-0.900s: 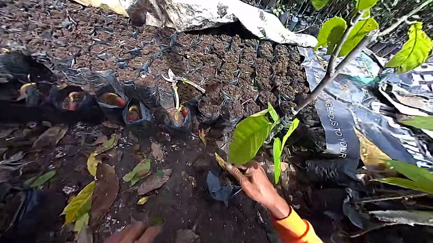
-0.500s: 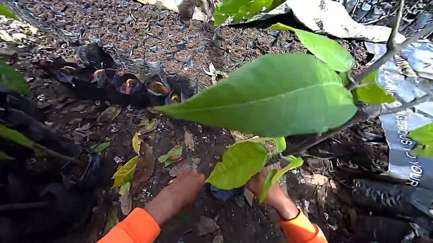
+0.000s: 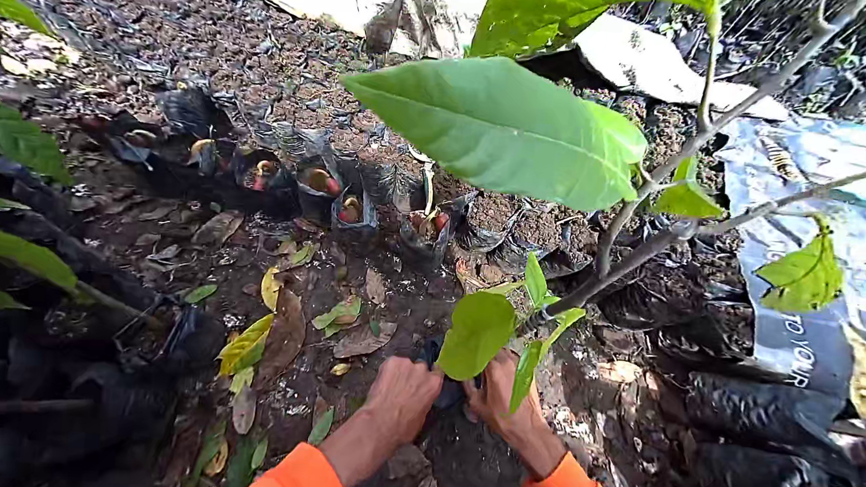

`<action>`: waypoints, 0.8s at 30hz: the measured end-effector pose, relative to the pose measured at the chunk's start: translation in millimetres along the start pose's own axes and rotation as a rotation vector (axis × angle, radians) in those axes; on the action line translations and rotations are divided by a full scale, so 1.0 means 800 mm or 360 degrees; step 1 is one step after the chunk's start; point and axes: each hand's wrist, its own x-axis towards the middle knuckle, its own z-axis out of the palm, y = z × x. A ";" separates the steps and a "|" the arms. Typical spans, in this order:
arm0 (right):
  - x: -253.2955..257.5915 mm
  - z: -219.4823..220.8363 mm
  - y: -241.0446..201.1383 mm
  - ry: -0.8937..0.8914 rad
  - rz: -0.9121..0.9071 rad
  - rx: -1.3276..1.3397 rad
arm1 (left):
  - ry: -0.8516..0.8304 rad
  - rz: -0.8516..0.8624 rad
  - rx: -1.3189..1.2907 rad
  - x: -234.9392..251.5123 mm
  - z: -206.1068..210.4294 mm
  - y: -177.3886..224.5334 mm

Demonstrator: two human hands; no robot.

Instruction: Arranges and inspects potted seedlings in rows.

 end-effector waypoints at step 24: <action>0.019 -0.084 0.004 0.0103 -0.0059 0.1187 | 0.0861 0.0197 -0.1055 0.004 0.014 0.003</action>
